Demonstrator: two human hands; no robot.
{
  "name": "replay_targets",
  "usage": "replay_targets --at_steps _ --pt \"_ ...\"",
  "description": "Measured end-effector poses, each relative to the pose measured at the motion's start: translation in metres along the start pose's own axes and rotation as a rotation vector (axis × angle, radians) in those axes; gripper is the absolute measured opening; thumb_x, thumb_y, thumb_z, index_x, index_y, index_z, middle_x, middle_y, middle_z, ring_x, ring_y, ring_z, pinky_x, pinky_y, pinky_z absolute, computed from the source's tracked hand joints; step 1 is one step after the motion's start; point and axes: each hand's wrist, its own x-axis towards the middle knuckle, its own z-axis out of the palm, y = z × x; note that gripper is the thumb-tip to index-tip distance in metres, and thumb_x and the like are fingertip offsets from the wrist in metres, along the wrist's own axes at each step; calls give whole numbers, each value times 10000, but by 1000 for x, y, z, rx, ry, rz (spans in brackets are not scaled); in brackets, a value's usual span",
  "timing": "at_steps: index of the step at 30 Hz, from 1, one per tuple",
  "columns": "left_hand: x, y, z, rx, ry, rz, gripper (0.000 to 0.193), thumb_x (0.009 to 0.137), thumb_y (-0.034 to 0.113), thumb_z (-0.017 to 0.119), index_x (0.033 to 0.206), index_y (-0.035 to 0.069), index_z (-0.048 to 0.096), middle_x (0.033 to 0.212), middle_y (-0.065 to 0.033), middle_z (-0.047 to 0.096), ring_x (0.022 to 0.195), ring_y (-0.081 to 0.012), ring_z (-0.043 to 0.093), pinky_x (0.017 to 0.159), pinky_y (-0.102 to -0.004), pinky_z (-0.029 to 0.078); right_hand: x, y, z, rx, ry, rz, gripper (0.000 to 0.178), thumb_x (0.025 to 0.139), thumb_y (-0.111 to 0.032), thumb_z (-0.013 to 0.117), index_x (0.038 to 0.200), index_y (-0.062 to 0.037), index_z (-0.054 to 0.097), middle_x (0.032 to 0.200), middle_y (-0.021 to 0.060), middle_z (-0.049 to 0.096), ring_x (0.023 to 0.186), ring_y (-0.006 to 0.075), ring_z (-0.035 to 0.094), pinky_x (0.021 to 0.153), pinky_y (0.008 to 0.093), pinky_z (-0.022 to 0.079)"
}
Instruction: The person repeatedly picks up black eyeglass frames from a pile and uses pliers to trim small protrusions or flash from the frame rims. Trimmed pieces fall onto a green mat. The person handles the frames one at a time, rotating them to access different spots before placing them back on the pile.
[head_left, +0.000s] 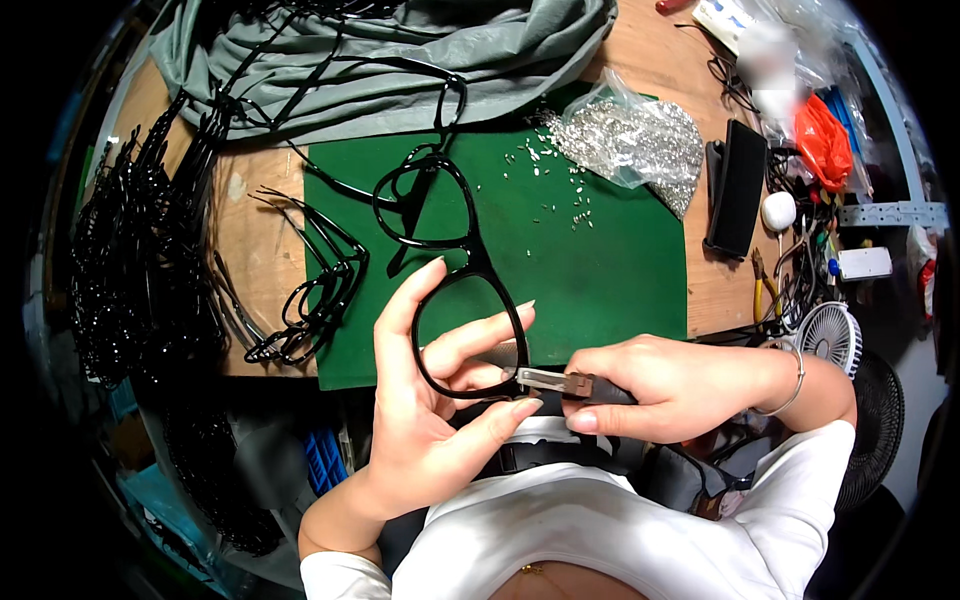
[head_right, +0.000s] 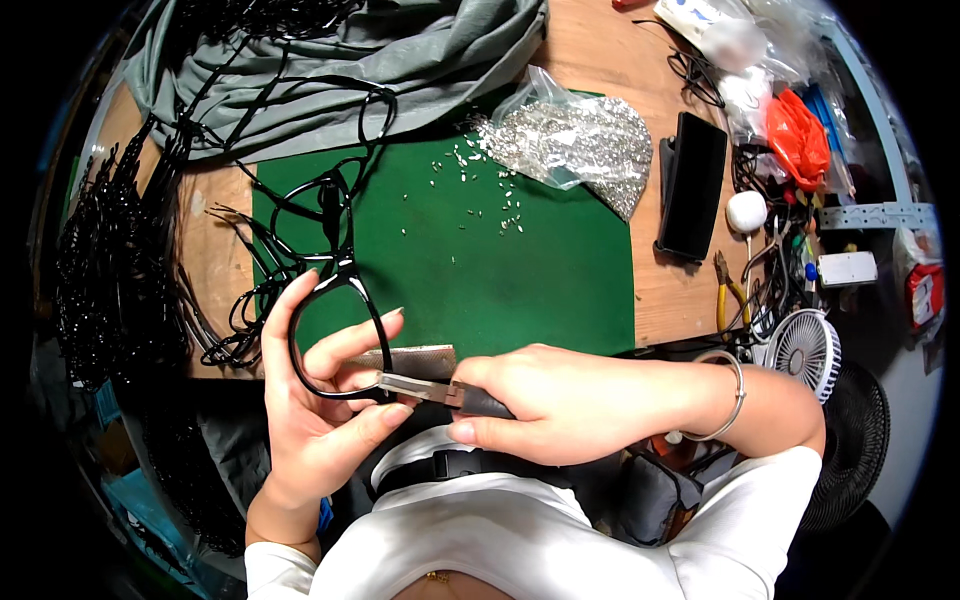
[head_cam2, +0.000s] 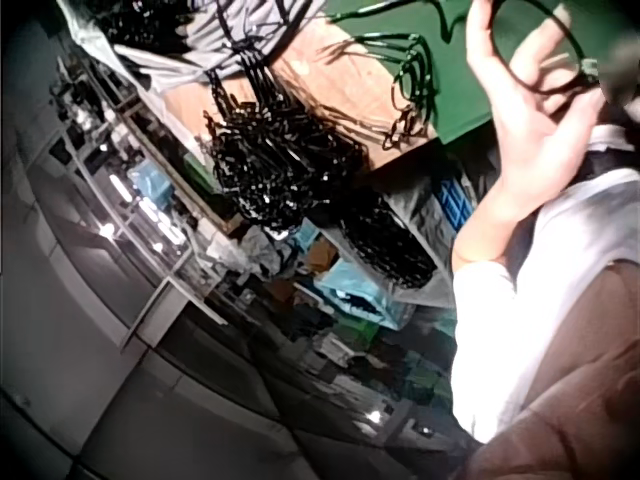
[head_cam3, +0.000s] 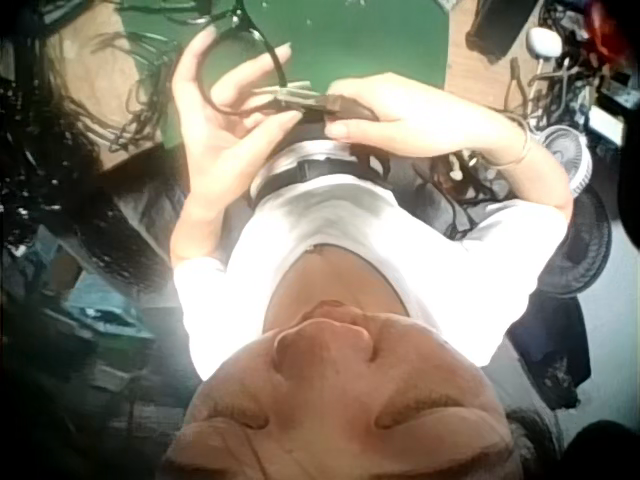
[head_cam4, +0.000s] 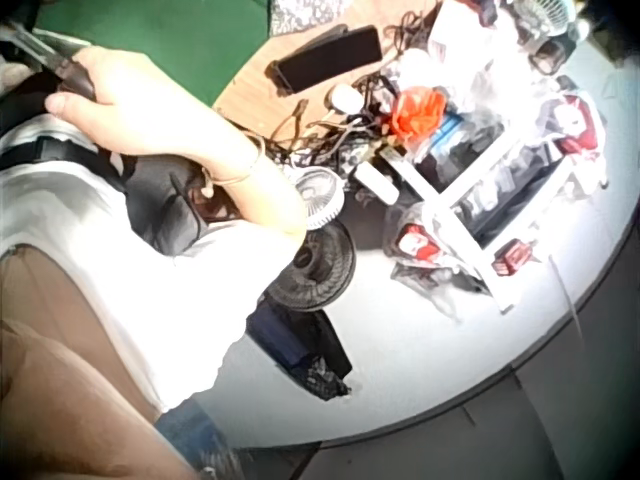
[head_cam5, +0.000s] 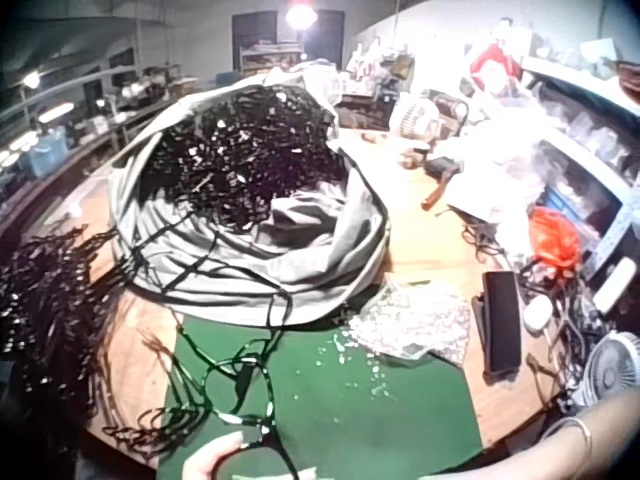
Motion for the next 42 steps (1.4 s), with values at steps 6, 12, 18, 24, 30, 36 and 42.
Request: replay_targets --at_steps 6,12,18,24,30,36,42 --pt "2 -4 1 -3 -17 8 838 737 -92 580 1315 66 -7 1197 -241 438 908 -171 579 774 -262 482 6 0 2 -180 107 -31 305 834 -235 523 912 59 509 644 214 559 667 372 573 601 406 449" --pt "4 -5 2 -11 3 -34 834 735 -89 584 1313 74 5 1205 -238 429 915 -172 577 750 -256 496 6 -3 -2 -164 96 54 339 833 -282 530 868 55 543 570 162 555 580 324 579 551 369 451" --pt "9 -5 -2 -7 19 -50 827 726 -88 590 1309 86 30 1194 -221 441 876 -129 571 736 -237 492 10 43 -23 -222 348 -168 363 819 -297 545 958 38 542 890 189 557 779 308 565 710 354 442" --pt "-1 -17 -1 -18 -52 5 901 671 -82 649 1302 122 40 1128 -212 455 670 -65 478 651 -194 415 51 86 -9 -890 897 -15 438 773 -184 578 1115 42 422 1100 167 446 819 313 552 711 382 442" --pt "-39 -47 -5 89 -131 91 701 713 -145 557 1223 75 128 1052 -244 509 709 -115 535 680 -233 439 36 80 -8 -664 878 -125 346 741 -135 587 1031 15 472 1005 178 483 790 345 547 705 398 456" --pt "-24 -32 -2 -249 -106 -199 862 669 -118 614 1298 100 65 1157 -221 440 960 -231 553 837 -316 424 59 97 -31 -523 912 30 149 714 -85 586 799 9 509 775 172 535 750 354 539 655 415 436" --pt "-29 -29 -13 -289 -68 -364 145 841 -58 428 962 19 409 1032 -145 509 901 -162 553 802 -282 432 60 93 -21 -630 956 115 165 707 -98 589 793 10 499 763 175 534 725 347 544 652 412 445"
